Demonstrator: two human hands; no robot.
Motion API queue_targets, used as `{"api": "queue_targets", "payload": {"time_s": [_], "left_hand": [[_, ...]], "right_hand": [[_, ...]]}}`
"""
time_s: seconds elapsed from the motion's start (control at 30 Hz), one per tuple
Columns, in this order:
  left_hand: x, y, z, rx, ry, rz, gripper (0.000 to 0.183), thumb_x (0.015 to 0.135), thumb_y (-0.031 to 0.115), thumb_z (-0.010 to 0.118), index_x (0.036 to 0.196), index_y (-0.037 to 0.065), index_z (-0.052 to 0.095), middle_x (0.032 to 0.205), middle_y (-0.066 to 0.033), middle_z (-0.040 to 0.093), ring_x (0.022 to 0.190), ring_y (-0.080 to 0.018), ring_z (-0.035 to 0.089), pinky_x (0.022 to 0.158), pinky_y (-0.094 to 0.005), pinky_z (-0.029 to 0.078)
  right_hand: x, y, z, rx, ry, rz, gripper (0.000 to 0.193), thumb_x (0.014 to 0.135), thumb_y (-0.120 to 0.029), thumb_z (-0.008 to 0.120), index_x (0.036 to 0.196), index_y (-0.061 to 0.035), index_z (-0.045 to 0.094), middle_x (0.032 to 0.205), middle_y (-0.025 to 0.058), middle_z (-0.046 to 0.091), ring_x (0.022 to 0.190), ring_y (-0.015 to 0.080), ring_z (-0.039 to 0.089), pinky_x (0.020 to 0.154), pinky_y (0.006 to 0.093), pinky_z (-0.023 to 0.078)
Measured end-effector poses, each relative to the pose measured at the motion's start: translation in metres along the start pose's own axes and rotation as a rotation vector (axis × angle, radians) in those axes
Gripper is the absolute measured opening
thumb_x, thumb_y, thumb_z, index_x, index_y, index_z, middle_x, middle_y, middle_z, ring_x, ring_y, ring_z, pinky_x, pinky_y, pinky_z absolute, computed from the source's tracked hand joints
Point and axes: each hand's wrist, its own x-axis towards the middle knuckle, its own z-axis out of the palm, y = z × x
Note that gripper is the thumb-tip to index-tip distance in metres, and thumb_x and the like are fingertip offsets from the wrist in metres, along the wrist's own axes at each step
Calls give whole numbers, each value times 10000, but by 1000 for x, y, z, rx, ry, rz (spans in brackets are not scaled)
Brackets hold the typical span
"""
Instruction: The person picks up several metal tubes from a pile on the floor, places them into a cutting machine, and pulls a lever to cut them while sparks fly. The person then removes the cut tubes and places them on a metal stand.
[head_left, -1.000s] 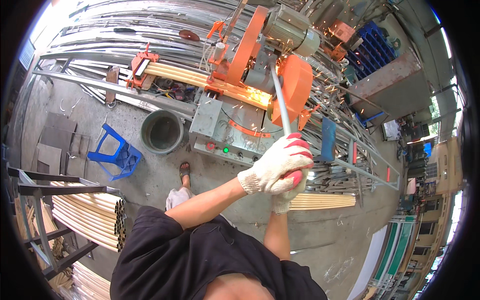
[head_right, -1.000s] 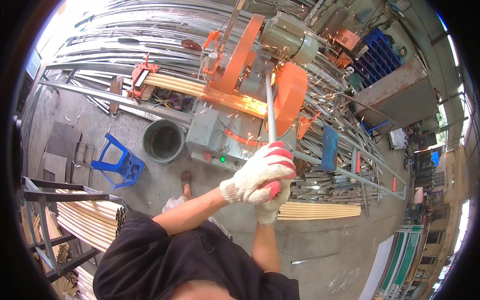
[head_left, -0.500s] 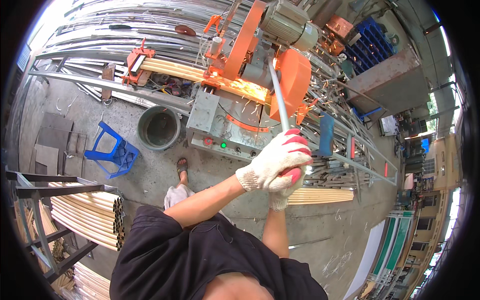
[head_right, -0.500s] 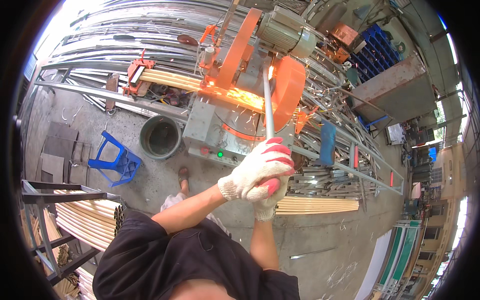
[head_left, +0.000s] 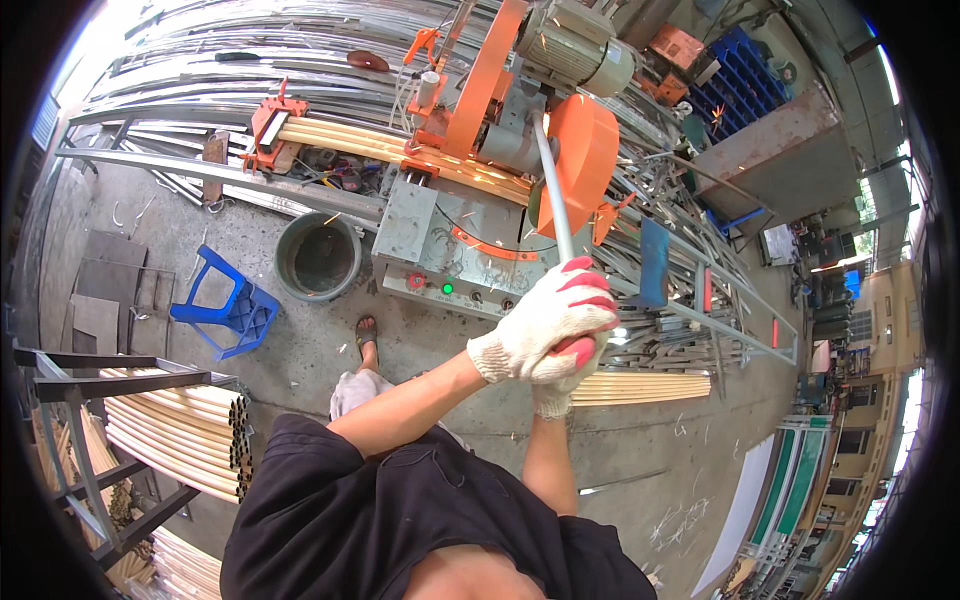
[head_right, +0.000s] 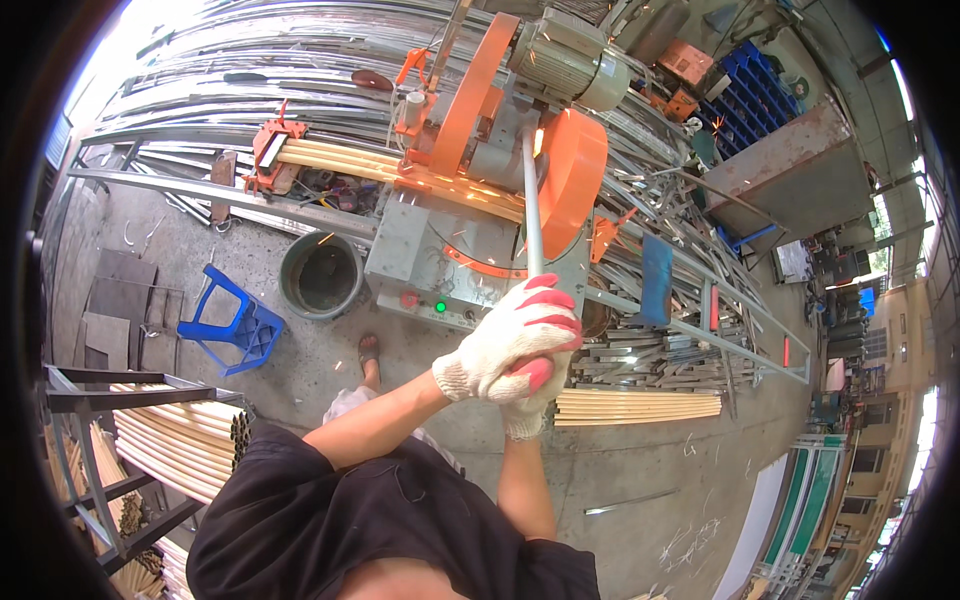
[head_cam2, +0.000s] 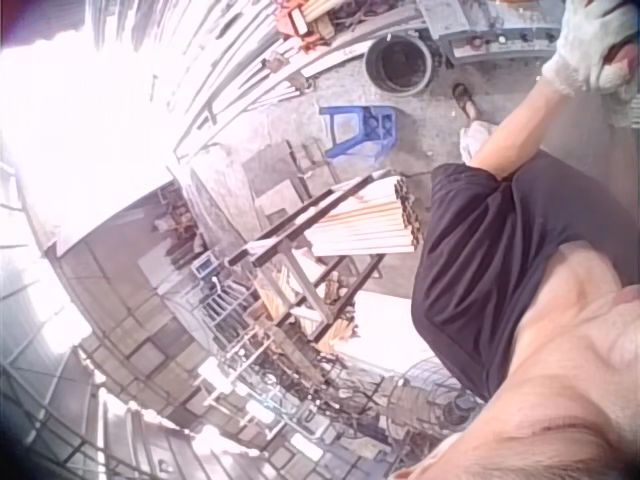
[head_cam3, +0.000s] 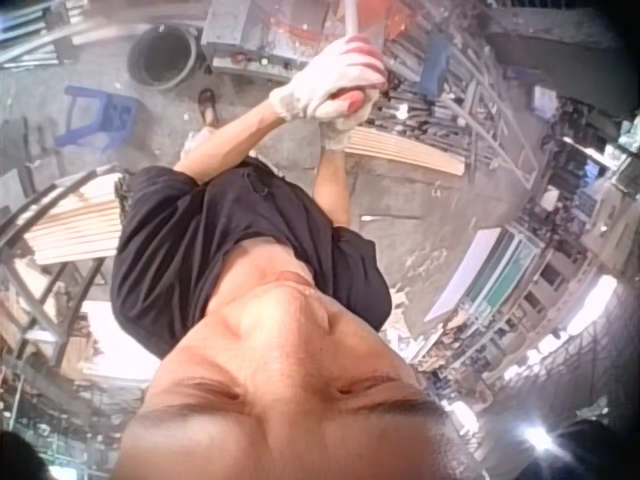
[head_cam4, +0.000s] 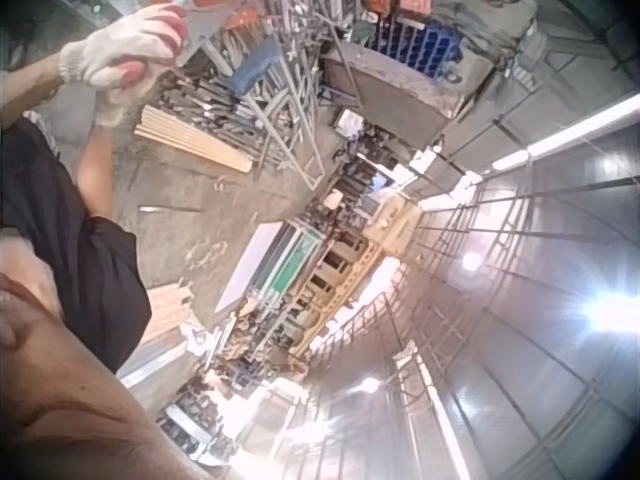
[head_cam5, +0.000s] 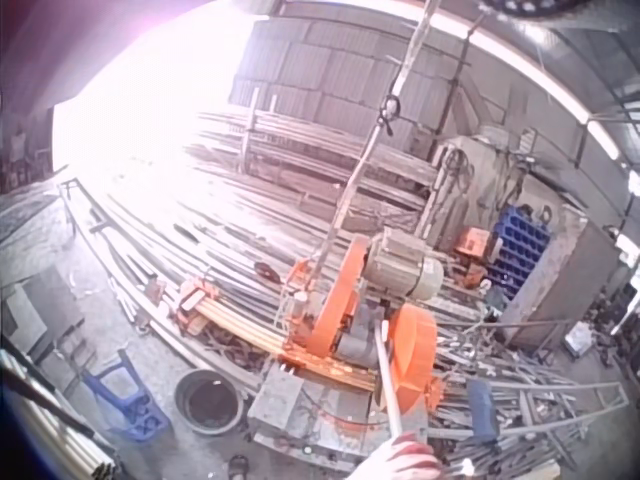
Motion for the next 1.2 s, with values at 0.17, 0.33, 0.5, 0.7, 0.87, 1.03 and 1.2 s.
{"api": "queue_targets", "payload": {"time_s": [0.17, 0.33, 0.5, 0.7, 0.87, 1.03, 1.2], "left_hand": [[-3, 1, 0, -4, -5, -7, 448, 829, 304, 577, 1183, 48, 675, 1212, -144, 647, 1257, -397, 539, 1215, -620, 266], [-9, -1, 1, 8, -38, -17, 456, 841, 320, 582, 1200, 52, 669, 1227, -150, 640, 1282, -406, 527, 1220, -627, 252], [-15, -3, 2, 4, -28, 0, 460, 844, 325, 584, 1213, 62, 664, 1240, -150, 639, 1289, -417, 521, 1218, -632, 251], [-23, -6, 4, -2, -39, -5, 471, 834, 328, 583, 1211, 58, 667, 1256, -153, 634, 1303, -416, 514, 1219, -632, 250], [-28, -7, 4, 12, -49, -12, 488, 821, 328, 572, 1211, 52, 672, 1263, -155, 632, 1303, -413, 514, 1220, -632, 251], [-34, -7, 5, 13, -70, -20, 484, 833, 344, 565, 1201, 50, 675, 1268, -156, 626, 1301, -418, 512, 1218, -637, 251], [-39, -7, 7, 4, -73, -27, 483, 863, 385, 556, 1193, 54, 675, 1257, -158, 622, 1293, -424, 512, 1216, -651, 239]], "right_hand": [[-3, -3, 3, 12, -5, -40, 559, 970, -451, 645, 1342, -50, 529, 1263, 94, 581, 1166, 236, 596, 1005, 404, 460], [-14, 9, -4, -7, -31, 3, 569, 961, -447, 660, 1365, -69, 526, 1282, 107, 583, 1177, 233, 605, 993, 396, 475], [-20, 11, -3, 10, -19, 36, 558, 956, -436, 672, 1357, -76, 528, 1289, 99, 583, 1177, 226, 606, 991, 388, 480], [-28, 14, -4, 39, -40, 56, 544, 947, -428, 685, 1354, -99, 533, 1321, 99, 573, 1202, 235, 598, 1004, 403, 478], [-34, 18, -5, 27, -47, 44, 523, 946, -413, 688, 1348, -116, 536, 1348, 109, 570, 1235, 260, 591, 1032, 432, 469], [-38, 21, -5, 37, -70, 33, 553, 931, -417, 707, 1363, -123, 528, 1345, 107, 573, 1252, 271, 587, 1043, 448, 464], [-48, 32, -7, 60, -91, 7, 567, 928, -405, 722, 1374, -117, 522, 1320, 97, 582, 1218, 253, 593, 1030, 435, 465]]}}
